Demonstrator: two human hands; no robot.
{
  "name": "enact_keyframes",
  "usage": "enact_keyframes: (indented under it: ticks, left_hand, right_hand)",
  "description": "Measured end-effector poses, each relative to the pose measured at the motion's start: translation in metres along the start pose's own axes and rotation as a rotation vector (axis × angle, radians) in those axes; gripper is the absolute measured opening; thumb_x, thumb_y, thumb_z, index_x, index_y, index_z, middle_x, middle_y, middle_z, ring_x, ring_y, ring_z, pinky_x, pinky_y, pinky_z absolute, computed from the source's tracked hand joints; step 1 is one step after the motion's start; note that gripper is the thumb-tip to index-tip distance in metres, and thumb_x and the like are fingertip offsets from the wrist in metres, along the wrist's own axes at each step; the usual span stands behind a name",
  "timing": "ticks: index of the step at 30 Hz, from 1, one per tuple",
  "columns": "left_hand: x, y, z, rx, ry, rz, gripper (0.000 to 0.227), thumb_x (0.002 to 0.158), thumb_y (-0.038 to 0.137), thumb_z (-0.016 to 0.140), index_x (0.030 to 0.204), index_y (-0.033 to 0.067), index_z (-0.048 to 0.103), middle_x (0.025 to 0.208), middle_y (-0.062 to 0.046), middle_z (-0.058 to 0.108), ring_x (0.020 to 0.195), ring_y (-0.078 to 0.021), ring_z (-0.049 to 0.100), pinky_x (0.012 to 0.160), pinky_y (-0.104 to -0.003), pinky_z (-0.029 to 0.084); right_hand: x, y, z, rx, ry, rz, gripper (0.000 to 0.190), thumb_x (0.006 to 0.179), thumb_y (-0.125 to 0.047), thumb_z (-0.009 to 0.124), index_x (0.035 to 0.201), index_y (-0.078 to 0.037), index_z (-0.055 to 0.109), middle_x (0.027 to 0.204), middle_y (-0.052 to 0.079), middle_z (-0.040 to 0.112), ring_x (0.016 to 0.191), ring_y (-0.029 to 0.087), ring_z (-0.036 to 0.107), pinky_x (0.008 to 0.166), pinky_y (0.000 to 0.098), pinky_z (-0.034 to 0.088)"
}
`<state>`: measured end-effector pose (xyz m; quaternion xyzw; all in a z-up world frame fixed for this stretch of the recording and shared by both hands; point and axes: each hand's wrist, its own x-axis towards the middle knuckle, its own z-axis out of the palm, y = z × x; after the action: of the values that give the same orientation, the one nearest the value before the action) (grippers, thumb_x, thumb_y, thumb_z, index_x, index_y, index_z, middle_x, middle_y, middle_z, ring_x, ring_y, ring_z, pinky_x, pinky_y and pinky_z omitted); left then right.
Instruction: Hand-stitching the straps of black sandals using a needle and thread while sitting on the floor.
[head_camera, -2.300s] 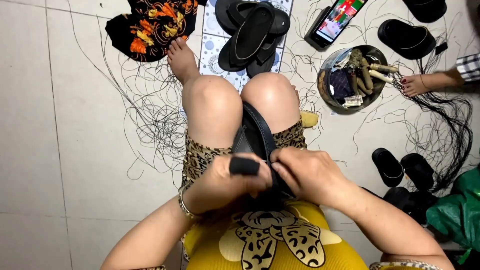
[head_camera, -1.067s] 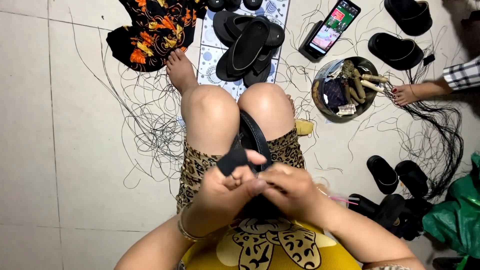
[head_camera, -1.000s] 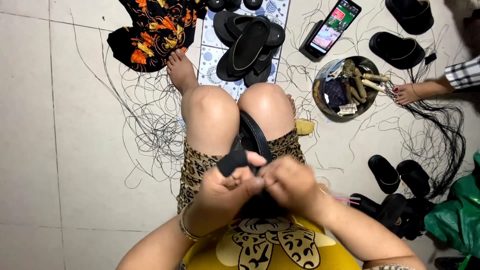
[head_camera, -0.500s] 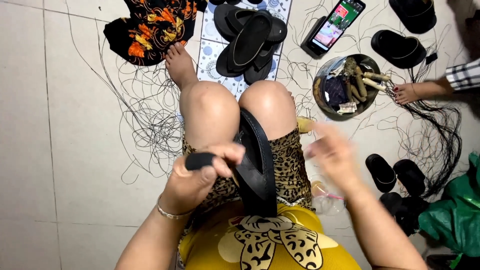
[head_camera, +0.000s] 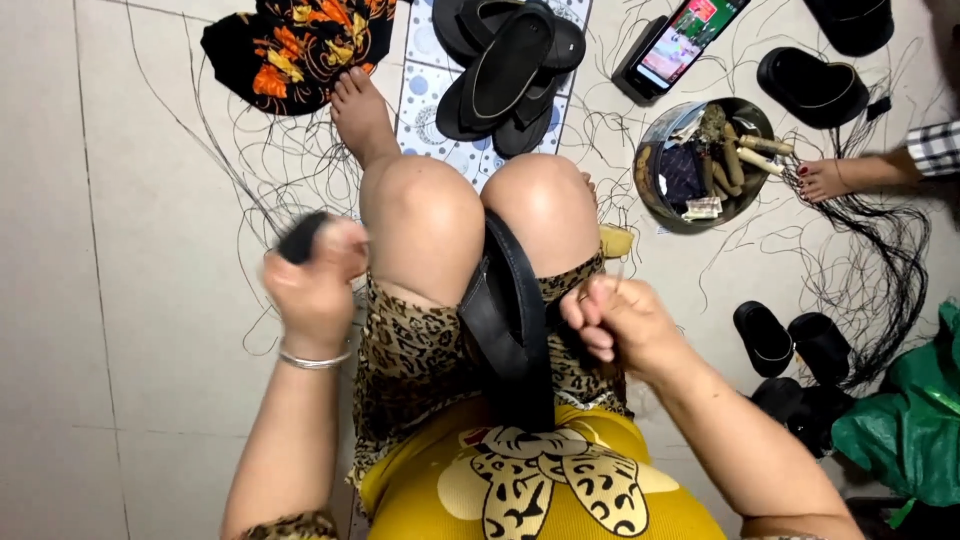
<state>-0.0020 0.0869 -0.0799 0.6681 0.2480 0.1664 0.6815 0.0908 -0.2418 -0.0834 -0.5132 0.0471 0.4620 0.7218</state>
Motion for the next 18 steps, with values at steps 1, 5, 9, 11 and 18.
enact_keyframes:
  ticks: [1,5,9,11,18]
  left_hand:
    - [-0.007,0.017,0.018,0.002,0.003,-0.002,0.034,0.109,0.019,0.048,0.084,0.0055,0.066,0.049,0.002,0.045,0.042,-0.0122,0.043,0.05,-0.021,0.037]
    - [-0.04,0.067,0.076,0.315,-0.523,0.414,0.03,0.094,0.022,0.063,0.107,-0.0055,0.063,0.078,-0.008,0.065,0.06,-0.02,0.066,0.054,-0.033,0.059]
    - [-0.061,0.003,0.012,-0.357,-0.536,-0.003,0.023,0.095,0.017,0.062,0.115,0.005,0.062,0.114,-0.007,0.068,0.104,-0.0165,0.065,0.099,-0.03,0.052]
    - [-0.042,-0.009,-0.074,-0.455,-0.2,-0.093,0.012,0.101,0.017,0.061,0.104,0.0055,0.062,0.103,-0.006,0.065,0.099,-0.0204,0.068,0.091,-0.029,0.055]
    - [-0.052,-0.031,-0.112,1.245,0.178,0.291,0.02,0.087,-0.002,0.076,0.105,-0.0062,0.07,0.118,-0.023,0.063,0.108,-0.0391,0.055,0.097,-0.046,0.045]
  right_hand:
    - [-0.004,-0.017,0.013,0.0,-0.002,0.003,0.044,0.11,-0.03,0.048,0.074,-0.004,0.051,0.073,0.015,0.053,0.041,0.007,0.04,0.03,0.0192,0.038]
    - [-0.016,-0.077,0.057,-0.588,-0.135,-0.379,0.03,0.095,-0.024,0.062,0.073,-0.004,0.066,0.088,0.016,0.069,0.076,0.021,0.063,0.068,0.0327,0.051]
    - [-0.02,-0.125,0.063,-0.977,-0.319,-0.413,0.061,0.09,0.001,0.063,0.146,0.002,0.039,0.127,0.014,0.055,0.097,0.014,0.071,0.102,0.0335,0.057]
    - [-0.026,-0.115,0.041,-1.171,-0.261,-0.346,0.061,0.091,-0.004,0.065,0.149,-0.007,0.044,0.113,0.008,0.057,0.083,0.011,0.062,0.079,0.0262,0.053]
    - [-0.033,-0.097,0.043,-1.612,-0.342,-0.203,0.054,0.085,-0.01,0.068,0.137,-0.022,0.066,0.071,-0.001,0.063,0.049,0.013,0.056,0.044,0.0295,0.05]
